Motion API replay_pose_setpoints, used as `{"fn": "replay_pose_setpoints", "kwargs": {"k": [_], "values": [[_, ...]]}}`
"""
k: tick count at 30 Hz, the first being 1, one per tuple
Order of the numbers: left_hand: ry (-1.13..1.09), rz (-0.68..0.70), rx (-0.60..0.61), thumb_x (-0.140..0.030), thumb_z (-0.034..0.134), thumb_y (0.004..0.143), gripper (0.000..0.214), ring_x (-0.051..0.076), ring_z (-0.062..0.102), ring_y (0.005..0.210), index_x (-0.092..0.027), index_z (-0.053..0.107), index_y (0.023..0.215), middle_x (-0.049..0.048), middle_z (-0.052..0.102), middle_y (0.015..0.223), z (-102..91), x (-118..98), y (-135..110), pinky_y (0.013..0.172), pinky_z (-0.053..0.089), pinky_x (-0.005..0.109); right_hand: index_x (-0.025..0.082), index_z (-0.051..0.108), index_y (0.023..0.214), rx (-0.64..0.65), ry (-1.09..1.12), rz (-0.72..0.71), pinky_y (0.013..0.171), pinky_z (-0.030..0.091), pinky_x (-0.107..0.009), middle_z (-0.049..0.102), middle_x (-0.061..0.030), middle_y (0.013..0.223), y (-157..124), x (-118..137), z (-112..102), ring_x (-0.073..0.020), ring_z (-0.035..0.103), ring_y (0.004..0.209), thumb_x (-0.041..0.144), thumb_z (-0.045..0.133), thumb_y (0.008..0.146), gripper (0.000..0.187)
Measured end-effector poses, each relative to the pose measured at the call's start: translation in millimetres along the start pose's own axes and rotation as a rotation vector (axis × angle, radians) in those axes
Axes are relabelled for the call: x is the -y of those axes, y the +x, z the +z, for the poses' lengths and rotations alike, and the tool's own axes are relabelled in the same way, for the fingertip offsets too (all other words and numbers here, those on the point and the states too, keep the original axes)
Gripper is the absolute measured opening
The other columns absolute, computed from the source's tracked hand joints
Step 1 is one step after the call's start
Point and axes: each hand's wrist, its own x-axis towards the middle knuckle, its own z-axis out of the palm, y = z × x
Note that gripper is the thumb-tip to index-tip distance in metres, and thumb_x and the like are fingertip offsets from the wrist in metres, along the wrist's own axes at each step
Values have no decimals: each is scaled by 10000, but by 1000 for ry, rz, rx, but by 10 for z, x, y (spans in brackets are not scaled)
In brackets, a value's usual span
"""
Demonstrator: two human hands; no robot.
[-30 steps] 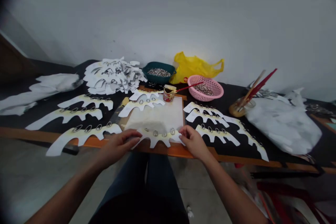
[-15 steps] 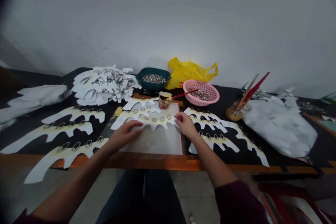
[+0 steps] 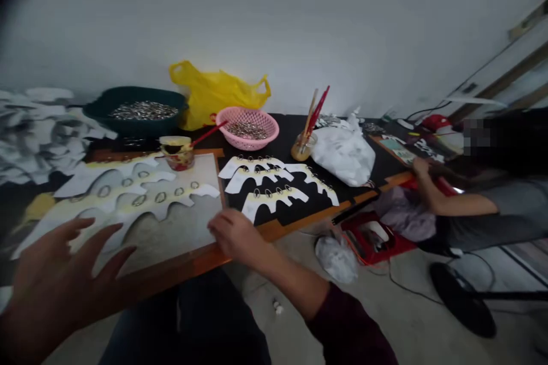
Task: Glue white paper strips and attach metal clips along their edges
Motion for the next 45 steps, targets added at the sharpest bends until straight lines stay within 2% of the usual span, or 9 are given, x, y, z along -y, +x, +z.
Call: {"fn": "replay_pose_setpoints", "kwargs": {"k": [2, 6, 10, 14, 24, 32, 37, 40, 45], "values": [[-176, 33, 25, -484, 470, 783, 356, 329, 535, 1007, -268, 558, 1051, 90, 500, 1151, 20, -250, -99, 857, 465, 526, 190, 599, 992, -34, -26, 22, 819, 477, -304, 597, -88, 976, -397, -7, -153, -177, 553, 931, 145, 454, 865, 198], [-522, 123, 299, -385, 462, 837, 282, 215, 604, 914, -264, 553, 1075, 53, 561, 1082, 205, -1045, -36, 778, 531, 354, 195, 596, 968, -355, -196, 394, 827, 480, -361, 596, -101, 953, -883, -467, -590, -205, 563, 924, 160, 431, 862, 199], [-548, 25, 354, -290, 472, 823, 344, 256, 540, 1051, -153, 515, 1135, 132, 480, 1184, 590, -1742, 382, 880, 486, 407, 141, 597, 1017, -394, -304, 634, 933, 425, -433, 600, -150, 1045, -938, -1115, -926, -249, 545, 1010, 167, 410, 828, 266], [-512, -112, 374, -246, 586, 730, 528, 317, 421, 1190, -101, 448, 1219, 169, 382, 1240, 866, -2025, 657, 1003, 377, 466, 126, 612, 1019, -342, -254, 646, 924, 435, -422, 623, -146, 1028, -923, -1438, -979, -252, 564, 989, 187, 452, 790, 287], [-844, -516, 563, -244, 643, 667, 574, 253, 568, 984, -181, 442, 1201, 107, 521, 1122, 820, -2053, 709, 849, 473, 397, 148, 600, 985, -350, -85, 734, 762, 504, -364, 639, -92, 902, -1101, -1503, -942, -196, 606, 787, 255, 458, 784, 269], [-1086, -416, 617, -241, 575, 723, 577, 233, 558, 1092, -244, 384, 1267, 66, 553, 1222, 403, -1758, 352, 940, 453, 391, 171, 626, 1023, -375, -196, 536, 929, 406, -456, 603, -139, 1089, -845, -958, -841, -267, 537, 1051, 218, 470, 826, 255], [-872, -314, 469, -285, 522, 794, 513, 227, 498, 1198, -283, 378, 1287, 53, 520, 1298, 292, -1550, 2, 989, 428, 404, 228, 630, 1048, 158, 395, 320, 867, 451, -333, 664, -37, 1052, -115, -514, -446, -185, 592, 991, 192, 476, 850, 253], [-805, -279, 405, -294, 519, 800, 490, 235, 538, 1162, -287, 401, 1275, 59, 563, 1257, 256, -1421, -177, 950, 467, 400, 190, 649, 911, 416, 780, 420, 685, 468, -251, 677, -1, 819, 145, -447, -289, -127, 607, 733, 211, 564, 791, 149], [-763, -298, 365, -364, 692, 667, 691, 288, 599, 1071, -305, 400, 1291, 74, 590, 1232, 48, -1126, -455, 863, 527, 413, 152, 621, 819, 219, 935, 667, 520, 368, -189, 608, 29, 647, 224, -390, -215, -71, 505, 540, 199, 628, 716, 113]]}}
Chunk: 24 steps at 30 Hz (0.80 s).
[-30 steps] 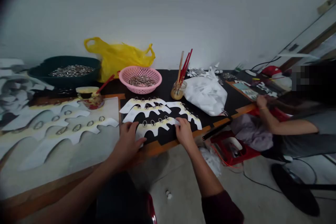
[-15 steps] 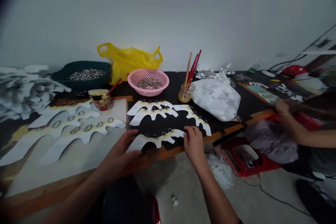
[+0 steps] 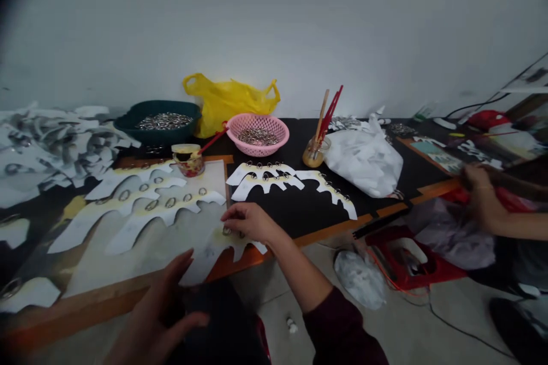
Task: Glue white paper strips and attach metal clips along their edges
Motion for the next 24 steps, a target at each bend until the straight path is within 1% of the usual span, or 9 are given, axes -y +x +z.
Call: {"fn": "replay_pose_setpoints", "kwargs": {"k": [2, 4, 7, 11, 13, 15, 18, 21, 24], "values": [[-14, -39, -36, -423, 651, 708, 655, 282, 614, 1036, -282, 394, 1294, 94, 596, 1216, -131, 11, -21, 849, 529, 418, 152, 612, 827, -46, 3, -19, 511, 359, -189, 603, 28, 651, -20, 40, 73, -74, 506, 546, 200, 643, 699, 141], [-19, -85, -74, -476, 564, 767, 552, 270, 620, 1007, -237, 437, 1248, 106, 623, 1148, -224, -32, 64, 848, 522, 420, 159, 595, 826, -24, 15, -39, 508, 364, -193, 591, 35, 647, -36, 92, 172, -78, 507, 546, 204, 668, 674, 175], [-34, -120, 16, -514, 518, 778, 461, 256, 621, 979, -200, 534, 1114, 88, 651, 1063, -266, -157, 299, 840, 514, 392, 167, 579, 802, 15, -12, -76, 526, 382, -199, 564, 49, 623, -39, 149, 290, -80, 500, 545, 208, 686, 668, 176], [-141, -151, 163, -474, 477, 815, 439, 216, 625, 937, -197, 520, 1153, 64, 652, 1026, -164, -264, 486, 807, 514, 345, 172, 597, 816, -64, -194, -117, 530, 385, -196, 581, 36, 671, -18, 134, 233, -88, 514, 582, 202, 651, 715, 119], [-61, -107, 145, -439, 495, 809, 464, 224, 610, 952, -175, 500, 1191, 96, 616, 1072, -82, -267, 538, 824, 506, 368, 179, 614, 821, -134, -356, -158, 561, 406, -207, 604, 25, 692, 0, 98, 143, -103, 538, 619, 187, 625, 742, 81], [126, 25, 61, -382, 513, 803, 444, 251, 571, 1016, -147, 514, 1181, 139, 553, 1143, -4, -267, 664, 881, 473, 413, 189, 641, 837, -186, -557, -229, 639, 442, -239, 640, 3, 741, 22, 59, 47, -131, 575, 691, 172, 598, 770, 82], [428, 182, 31, -254, 479, 839, 294, 246, 528, 1067, -139, 567, 1095, 142, 529, 1129, 93, -310, 1100, 942, 421, 409, 189, 673, 873, -241, -779, -357, 794, 458, -297, 667, -57, 925, 57, 22, -131, -174, 607, 867, 151, 526, 825, 159], [573, 122, 90, -175, 488, 847, 188, 217, 565, 988, -106, 602, 978, 139, 569, 1028, 202, -379, 1737, 898, 438, 353, 188, 681, 855, -337, -855, -399, 886, 440, -305, 638, -75, 1062, 126, 19, -445, -177, 592, 985, 139, 502, 838, 187], [646, 59, 37, -199, 520, 856, 200, 231, 544, 1037, -85, 587, 1007, 147, 566, 1082, 369, -407, 2292, 904, 433, 392, 185, 672, 858, -520, -865, -314, 871, 445, -313, 642, -71, 966, 302, 16, -886, -175, 597, 922, 111, 506, 819, 186]]}}
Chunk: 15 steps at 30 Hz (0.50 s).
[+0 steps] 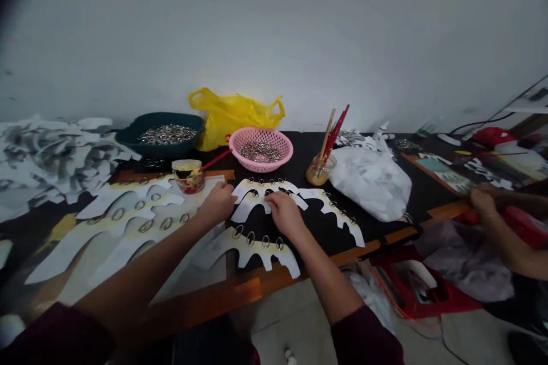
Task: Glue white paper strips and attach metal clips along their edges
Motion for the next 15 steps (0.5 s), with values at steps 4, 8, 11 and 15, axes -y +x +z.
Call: {"fn": "replay_pose_setpoints", "kwargs": {"k": [4, 8, 11, 15], "values": [[65, -101, -28, -338, 554, 863, 333, 221, 538, 1061, -153, 536, 1139, 88, 535, 1199, 209, -98, 377, 887, 461, 448, 152, 662, 885, -148, -52, 190, 886, 413, -397, 609, -106, 894, 440, -487, -38, -227, 573, 903, 50, 573, 713, 219], [44, -190, 8, -343, 550, 866, 339, 210, 563, 1021, -148, 536, 1142, 90, 556, 1165, 313, -124, 531, 860, 483, 429, 162, 667, 853, -167, -1, 282, 824, 430, -368, 600, -59, 810, 701, -793, 13, -200, 569, 792, 47, 684, 560, 315], [-26, -248, 27, -344, 555, 864, 341, 205, 572, 1001, -151, 534, 1144, 86, 562, 1151, 305, -113, 632, 838, 494, 413, 168, 663, 800, -143, 101, 287, 705, 459, -301, 589, 3, 695, 757, -878, -2, -145, 551, 655, 144, 707, 556, 249], [-173, -204, -13, -349, 544, 870, 310, 190, 581, 960, -155, 546, 1112, 72, 575, 1113, 205, -198, 665, 812, 501, 399, 139, 646, 860, -170, 270, 252, 600, 471, -275, 607, 3, 652, 693, -783, -148, -134, 549, 596, 321, 638, 659, 271]]}}
